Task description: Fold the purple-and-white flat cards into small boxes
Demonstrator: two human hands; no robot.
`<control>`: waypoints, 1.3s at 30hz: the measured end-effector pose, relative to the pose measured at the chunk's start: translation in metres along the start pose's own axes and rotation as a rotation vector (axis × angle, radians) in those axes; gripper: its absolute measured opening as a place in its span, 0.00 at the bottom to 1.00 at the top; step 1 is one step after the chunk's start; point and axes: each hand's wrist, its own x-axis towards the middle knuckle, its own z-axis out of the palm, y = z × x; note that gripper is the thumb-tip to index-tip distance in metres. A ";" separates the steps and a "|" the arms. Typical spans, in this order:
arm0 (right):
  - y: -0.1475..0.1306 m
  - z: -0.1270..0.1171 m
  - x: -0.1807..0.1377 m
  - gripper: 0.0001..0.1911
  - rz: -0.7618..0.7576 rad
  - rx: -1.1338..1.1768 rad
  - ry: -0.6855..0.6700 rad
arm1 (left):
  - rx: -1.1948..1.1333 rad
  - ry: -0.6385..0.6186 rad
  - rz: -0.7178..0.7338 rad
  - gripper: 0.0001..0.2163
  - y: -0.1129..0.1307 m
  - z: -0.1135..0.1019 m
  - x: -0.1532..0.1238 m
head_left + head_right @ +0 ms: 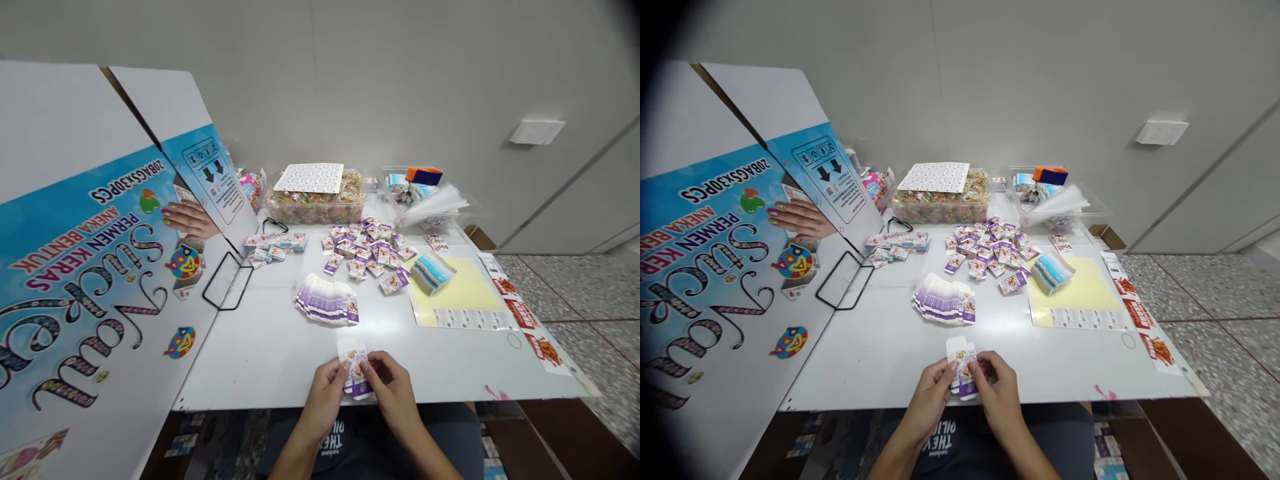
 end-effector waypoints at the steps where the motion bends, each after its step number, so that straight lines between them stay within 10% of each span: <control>1: 0.000 0.000 0.000 0.16 -0.003 0.005 -0.008 | 0.012 -0.001 0.016 0.20 -0.001 0.001 0.000; 21: 0.007 -0.004 0.001 0.11 -0.023 0.206 0.270 | 0.129 -0.045 0.042 0.23 0.016 0.015 -0.008; 31: 0.022 -0.056 0.013 0.19 0.079 0.119 0.446 | 0.955 0.543 0.572 0.25 -0.002 -0.021 -0.026; 33: 0.025 -0.061 0.012 0.19 0.065 0.054 0.415 | 1.014 0.231 0.557 0.17 -0.029 -0.015 -0.045; 36: 0.028 -0.059 0.014 0.19 0.041 0.012 0.413 | 1.029 -0.593 0.349 0.20 -0.064 -0.005 -0.054; 39: 0.028 -0.055 0.017 0.20 0.042 0.039 0.473 | 0.889 -0.575 0.121 0.16 -0.069 0.000 -0.027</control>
